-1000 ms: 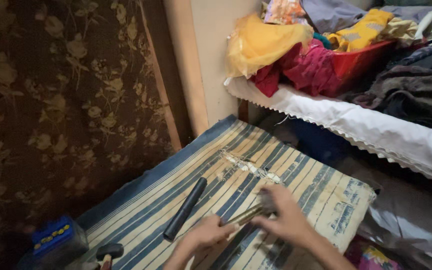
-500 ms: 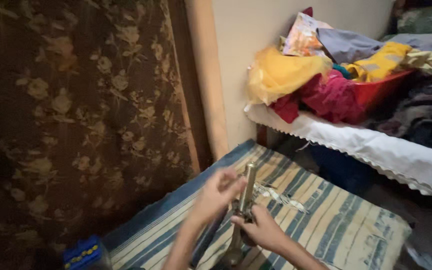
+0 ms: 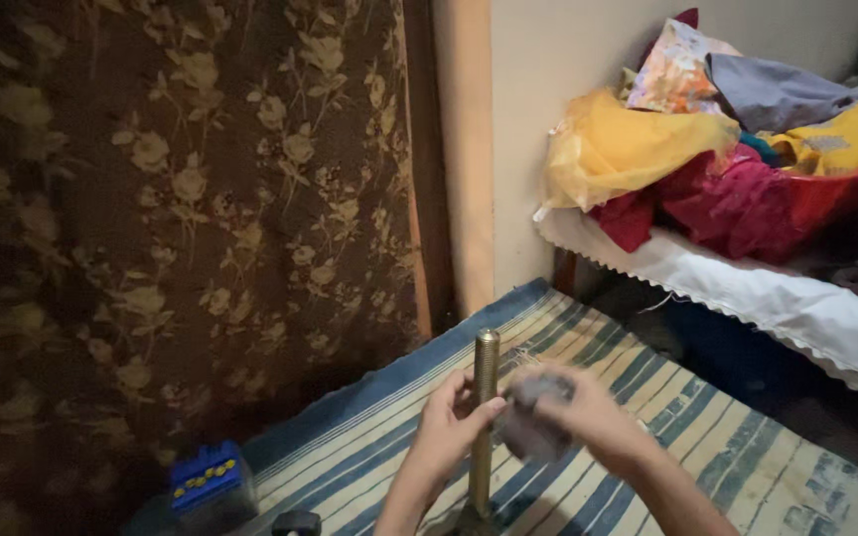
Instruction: The person wipes metal parts and a pipe with a cloth, attaches a bearing onto the metal rod, and slides the rod into the pipe by hand.
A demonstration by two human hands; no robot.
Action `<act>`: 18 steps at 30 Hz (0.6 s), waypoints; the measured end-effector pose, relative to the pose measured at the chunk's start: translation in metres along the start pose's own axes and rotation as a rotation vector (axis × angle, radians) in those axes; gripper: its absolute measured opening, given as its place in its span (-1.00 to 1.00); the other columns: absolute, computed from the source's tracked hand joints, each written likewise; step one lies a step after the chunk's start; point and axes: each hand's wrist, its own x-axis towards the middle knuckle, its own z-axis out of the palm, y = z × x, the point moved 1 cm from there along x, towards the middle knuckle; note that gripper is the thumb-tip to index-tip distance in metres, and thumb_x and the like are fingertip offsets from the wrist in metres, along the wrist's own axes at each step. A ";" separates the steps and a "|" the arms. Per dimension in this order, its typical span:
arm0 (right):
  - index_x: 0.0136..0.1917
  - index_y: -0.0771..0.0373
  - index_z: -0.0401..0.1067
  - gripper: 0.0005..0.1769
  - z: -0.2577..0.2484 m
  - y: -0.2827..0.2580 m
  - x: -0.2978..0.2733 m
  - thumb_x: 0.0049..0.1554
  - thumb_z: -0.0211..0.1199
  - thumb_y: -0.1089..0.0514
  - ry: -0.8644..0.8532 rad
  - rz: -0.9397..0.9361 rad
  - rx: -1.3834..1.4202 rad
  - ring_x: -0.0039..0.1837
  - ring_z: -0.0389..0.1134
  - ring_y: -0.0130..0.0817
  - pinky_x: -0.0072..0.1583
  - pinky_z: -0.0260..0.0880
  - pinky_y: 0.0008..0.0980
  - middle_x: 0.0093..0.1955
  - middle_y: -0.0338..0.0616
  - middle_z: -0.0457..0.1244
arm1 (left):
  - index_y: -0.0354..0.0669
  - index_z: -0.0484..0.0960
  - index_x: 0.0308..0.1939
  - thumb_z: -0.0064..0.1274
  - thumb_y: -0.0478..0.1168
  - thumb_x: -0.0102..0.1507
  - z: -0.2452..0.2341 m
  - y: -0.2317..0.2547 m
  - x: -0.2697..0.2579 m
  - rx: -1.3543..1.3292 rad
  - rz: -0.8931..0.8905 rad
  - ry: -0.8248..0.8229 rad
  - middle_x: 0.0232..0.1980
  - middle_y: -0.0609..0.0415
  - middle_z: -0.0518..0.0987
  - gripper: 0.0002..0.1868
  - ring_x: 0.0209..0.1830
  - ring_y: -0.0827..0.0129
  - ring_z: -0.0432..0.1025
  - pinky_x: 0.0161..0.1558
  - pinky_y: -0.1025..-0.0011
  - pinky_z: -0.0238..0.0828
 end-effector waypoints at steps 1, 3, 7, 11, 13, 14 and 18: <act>0.19 0.41 0.46 -0.54 -0.005 -0.002 0.003 -0.02 0.21 0.36 0.202 0.149 0.342 0.10 0.44 -0.17 0.13 0.46 -0.17 0.09 0.03 0.39 | -0.18 0.55 0.00 0.24 -0.28 0.19 0.001 0.004 -0.006 0.003 -0.058 0.025 -0.11 0.17 0.67 -0.68 -0.12 0.58 0.51 -0.03 0.52 0.44; 0.20 0.38 0.43 -0.62 -0.004 -0.013 0.014 0.16 0.13 0.17 0.405 0.106 0.570 0.13 0.42 -0.14 0.18 0.42 -0.13 0.10 0.01 0.38 | -0.16 0.56 0.02 0.23 -0.26 0.19 0.002 0.014 -0.014 0.008 -0.114 0.052 -0.13 0.16 0.67 -0.67 -0.14 0.57 0.53 -0.03 0.53 0.45; 0.19 0.24 0.42 -0.50 0.020 -0.051 0.029 0.36 -0.11 -0.18 0.424 0.116 0.991 0.18 0.40 -0.27 0.30 0.36 -0.20 0.13 -0.12 0.39 | -0.20 0.58 0.01 0.25 -0.28 0.18 0.007 0.021 -0.025 0.103 -0.141 0.074 -0.12 0.16 0.61 -0.67 -0.21 0.47 0.47 -0.16 0.43 0.41; 0.23 0.16 0.47 -0.42 0.054 -0.075 0.010 0.25 -0.06 -0.28 0.072 0.111 0.789 0.10 0.38 -0.42 0.19 0.34 -0.35 0.08 -0.22 0.38 | 0.00 0.54 0.15 0.19 -0.35 0.13 -0.001 0.004 -0.020 0.018 -0.116 0.044 -0.09 0.20 0.65 -0.50 -0.09 0.53 0.51 -0.03 0.51 0.43; 0.24 0.14 0.49 -0.43 0.057 -0.076 0.009 0.18 0.05 -0.26 -0.025 0.114 0.663 0.07 0.39 -0.47 0.14 0.36 -0.43 0.05 -0.26 0.39 | -0.11 0.53 0.11 0.14 -0.37 0.16 -0.011 -0.007 -0.009 0.127 -0.073 -0.020 -0.10 0.16 0.64 -0.58 -0.10 0.49 0.51 -0.03 0.46 0.46; 0.14 0.20 0.49 -0.50 0.054 -0.075 0.012 0.09 0.26 -0.18 -0.046 0.019 0.378 0.00 0.40 -0.46 0.06 0.41 -0.43 -0.04 -0.23 0.40 | -0.23 0.53 0.06 0.08 -0.38 0.19 -0.014 -0.010 -0.008 0.236 -0.032 -0.088 -0.11 0.12 0.63 -0.66 -0.10 0.45 0.52 -0.04 0.41 0.49; -0.08 0.29 0.43 -0.54 0.053 -0.065 0.028 0.01 0.53 -0.08 -0.066 -0.078 0.199 -0.19 0.33 -0.49 -0.11 0.38 -0.47 -0.25 -0.28 0.32 | -0.23 0.55 0.07 0.19 -0.35 0.20 -0.019 0.006 -0.015 0.155 -0.176 -0.246 -0.07 0.16 0.65 -0.65 -0.05 0.47 0.54 0.04 0.40 0.51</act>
